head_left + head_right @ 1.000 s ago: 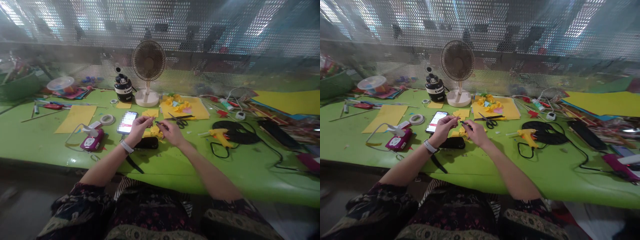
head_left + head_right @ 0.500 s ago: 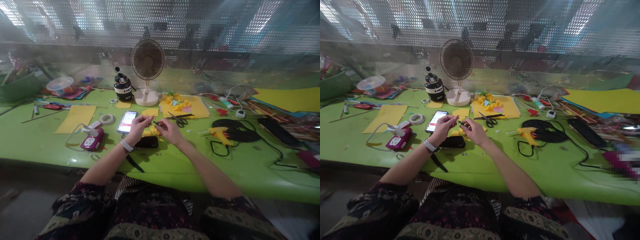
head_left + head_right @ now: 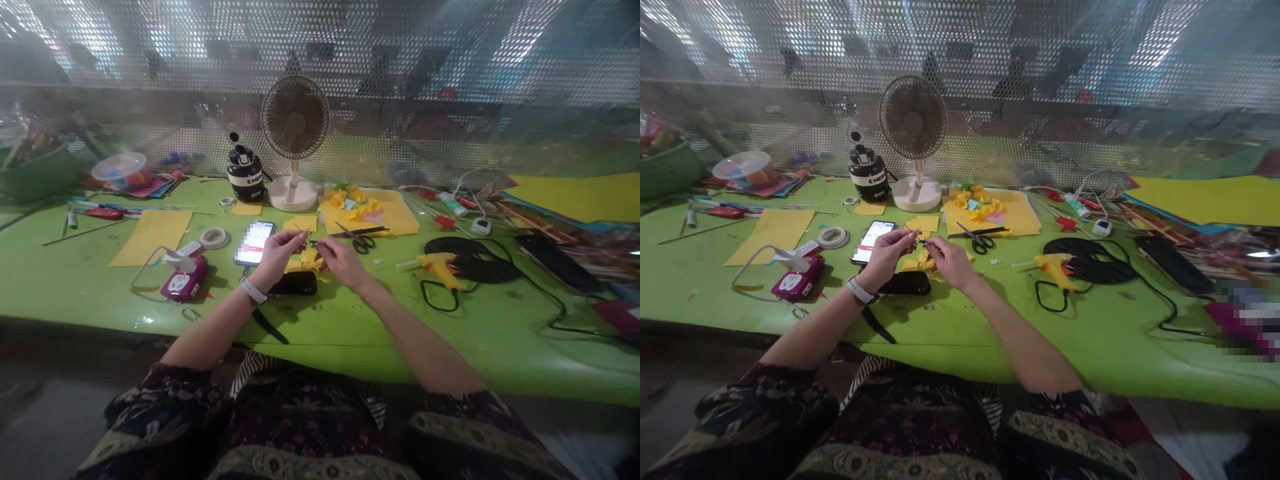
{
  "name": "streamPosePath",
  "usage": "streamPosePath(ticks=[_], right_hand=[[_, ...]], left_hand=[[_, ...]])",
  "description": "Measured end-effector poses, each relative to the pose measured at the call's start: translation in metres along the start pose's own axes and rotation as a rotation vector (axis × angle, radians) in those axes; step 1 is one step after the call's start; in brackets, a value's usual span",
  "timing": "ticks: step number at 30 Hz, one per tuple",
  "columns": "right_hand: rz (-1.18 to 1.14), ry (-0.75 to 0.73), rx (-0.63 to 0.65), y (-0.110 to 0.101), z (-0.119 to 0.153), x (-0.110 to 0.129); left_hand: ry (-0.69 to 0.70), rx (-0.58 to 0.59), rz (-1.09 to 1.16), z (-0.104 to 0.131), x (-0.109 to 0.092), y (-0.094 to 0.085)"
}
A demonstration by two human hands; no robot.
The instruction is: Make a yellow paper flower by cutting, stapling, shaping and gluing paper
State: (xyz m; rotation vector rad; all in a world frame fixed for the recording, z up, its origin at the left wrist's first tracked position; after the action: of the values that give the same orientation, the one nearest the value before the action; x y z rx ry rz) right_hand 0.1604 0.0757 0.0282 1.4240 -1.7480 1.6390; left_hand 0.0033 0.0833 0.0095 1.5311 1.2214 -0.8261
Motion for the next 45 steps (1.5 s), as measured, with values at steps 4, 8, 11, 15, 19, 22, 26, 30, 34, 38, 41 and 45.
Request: streamPosePath(ticks=[4,8,11,15,19,22,26,30,34,38,41,45], right_hand=[[-0.064,0.021,0.018,0.003,-0.001,-0.004],[-0.085,0.046,0.005,0.006,-0.001,-0.008],[-0.094,0.046,0.025,0.007,-0.001,-0.007],[-0.098,0.037,0.032,0.007,0.000,-0.003],[-0.067,0.023,0.028,0.006,0.000,-0.002],[-0.035,0.014,0.023,0.004,0.000,-0.002],[-0.004,0.010,0.016,0.002,0.001,0.000],[0.023,-0.005,0.016,0.002,0.000,0.002],[0.037,-0.009,0.012,0.003,0.000,0.001],[0.038,-0.014,0.019,0.003,0.000,0.000],[0.041,-0.012,0.021,0.002,0.000,0.001],[0.053,0.000,0.029,0.002,0.000,0.000]], left_hand=[[0.026,-0.013,0.004,0.000,-0.004,0.001],[0.049,-0.048,-0.003,0.000,-0.007,0.001],[0.057,-0.055,-0.013,0.000,-0.008,0.001],[0.058,-0.050,-0.020,0.001,-0.007,0.001],[0.081,-0.041,-0.024,0.001,-0.007,0.000],[0.090,-0.034,-0.041,0.000,-0.006,0.000],[0.091,-0.034,-0.057,0.000,-0.007,0.000],[0.088,-0.019,-0.061,0.001,-0.010,0.001],[0.095,-0.030,-0.055,0.001,-0.010,0.001],[0.097,-0.056,-0.043,0.000,-0.009,-0.001],[0.093,-0.066,-0.036,-0.001,-0.010,-0.002],[0.094,-0.090,-0.028,-0.002,-0.012,-0.005]])
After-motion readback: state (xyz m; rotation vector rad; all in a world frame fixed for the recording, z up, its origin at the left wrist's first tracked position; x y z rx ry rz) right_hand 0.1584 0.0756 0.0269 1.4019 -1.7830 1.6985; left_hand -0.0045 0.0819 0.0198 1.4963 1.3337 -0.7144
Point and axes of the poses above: each hand's wrist, its own z-axis away from the middle knuckle, its own y-axis out of the palm, x = y × z, the point moved 7 cm from there along -z, towards the middle knuckle, and after that the axes turned 7 degrees about y, right-handed, at the moved point
